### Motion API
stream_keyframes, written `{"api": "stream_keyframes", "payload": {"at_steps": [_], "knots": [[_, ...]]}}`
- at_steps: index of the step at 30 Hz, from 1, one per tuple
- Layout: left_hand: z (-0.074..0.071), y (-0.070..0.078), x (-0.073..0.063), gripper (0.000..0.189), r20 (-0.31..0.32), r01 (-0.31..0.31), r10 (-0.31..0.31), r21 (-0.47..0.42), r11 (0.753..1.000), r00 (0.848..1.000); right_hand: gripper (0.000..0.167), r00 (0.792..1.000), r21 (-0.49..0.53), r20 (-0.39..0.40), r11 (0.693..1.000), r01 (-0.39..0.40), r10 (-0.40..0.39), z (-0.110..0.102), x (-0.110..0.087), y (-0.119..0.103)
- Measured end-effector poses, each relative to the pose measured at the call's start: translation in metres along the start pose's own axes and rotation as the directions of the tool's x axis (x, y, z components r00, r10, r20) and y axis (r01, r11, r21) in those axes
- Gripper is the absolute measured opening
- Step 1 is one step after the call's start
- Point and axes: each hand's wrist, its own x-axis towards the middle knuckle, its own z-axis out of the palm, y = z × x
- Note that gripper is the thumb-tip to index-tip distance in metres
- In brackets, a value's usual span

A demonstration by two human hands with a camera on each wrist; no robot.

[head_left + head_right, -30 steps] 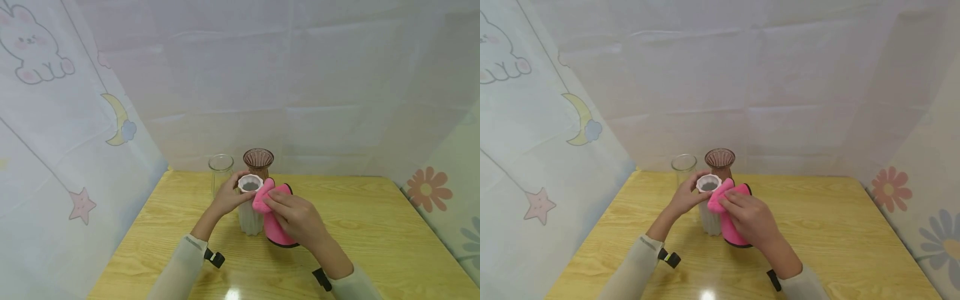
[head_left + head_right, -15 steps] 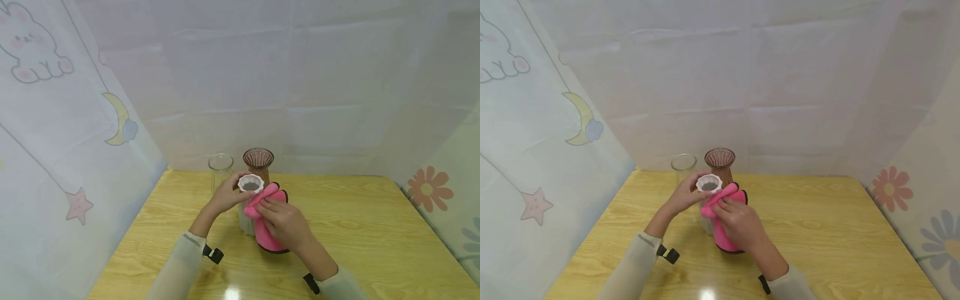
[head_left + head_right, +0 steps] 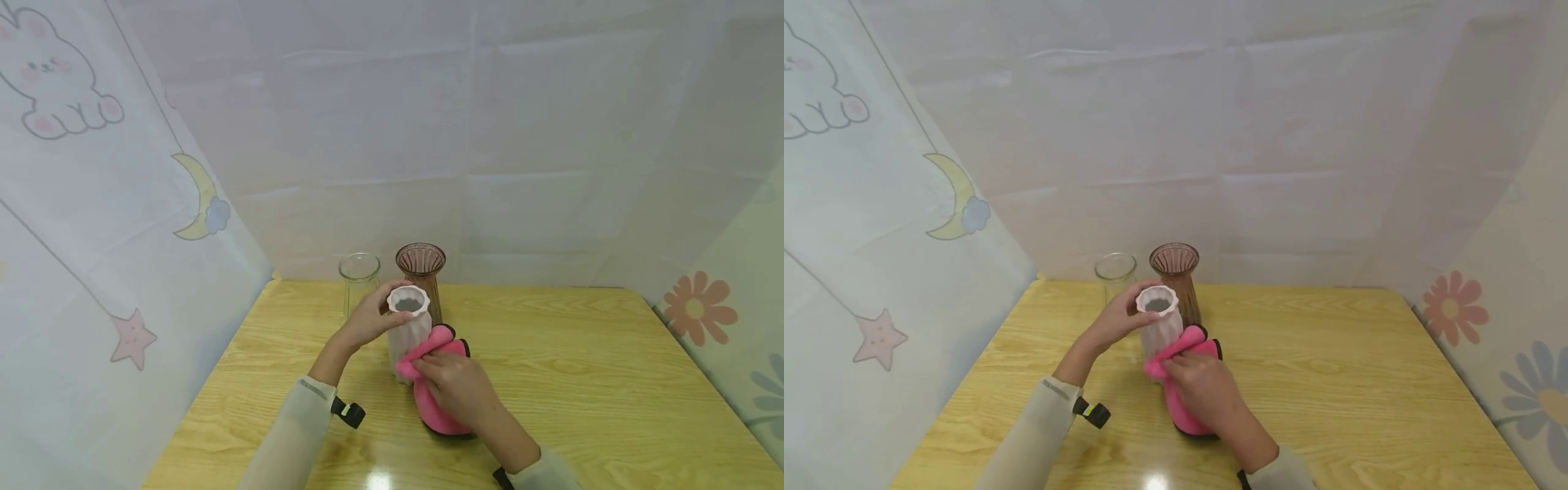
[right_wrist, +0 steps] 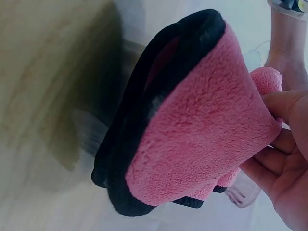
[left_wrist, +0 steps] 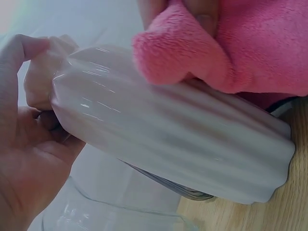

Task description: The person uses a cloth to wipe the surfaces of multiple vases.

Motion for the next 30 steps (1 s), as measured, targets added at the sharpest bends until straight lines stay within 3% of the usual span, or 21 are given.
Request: {"api": "stream_keyframes", "payload": {"at_steps": [8, 15, 19, 22, 25, 27, 30], "knots": [[-0.003, -0.003, 0.002, 0.061, 0.053, 0.002, 0.003, -0.096, 0.995, 0.999, 0.018, 0.997, 0.011, 0.071, 0.999, -0.039, 0.039, 0.005, -0.004, -0.004], [-0.007, -0.011, 0.007, 0.067, 0.132, -0.031, 0.060, -0.212, 0.977, 0.989, 0.020, 0.991, 0.034, 0.124, 0.998, -0.045, 0.041, 0.005, -0.010, -0.003], [-0.007, -0.014, 0.005, 0.075, 0.145, -0.062, 0.099, -0.237, 0.969, 0.984, 0.025, 0.997, 0.083, 0.063, 0.996, -0.044, 0.039, -0.006, -0.012, 0.000], [-0.003, -0.013, 0.001, 0.074, 0.083, -0.137, 0.153, -0.179, 0.974, 0.985, 0.024, 0.998, 0.098, -0.054, 0.995, -0.032, 0.037, -0.022, -0.010, 0.006], [0.003, -0.006, -0.003, 0.070, -0.038, -0.188, 0.187, -0.025, 0.982, 0.982, 0.019, 0.985, 0.084, -0.169, 0.996, -0.008, 0.022, -0.039, -0.002, 0.013], [0.008, 0.001, -0.006, 0.071, -0.108, -0.175, 0.186, 0.102, 0.979, 0.977, 0.029, 0.973, 0.071, -0.231, 0.997, 0.018, -0.002, -0.048, 0.004, 0.017], [0.016, 0.009, -0.007, 0.073, -0.175, -0.100, 0.141, 0.226, 0.969, 0.974, 0.037, 0.958, 0.039, -0.284, 0.998, 0.052, -0.039, -0.056, 0.014, 0.022]]}}
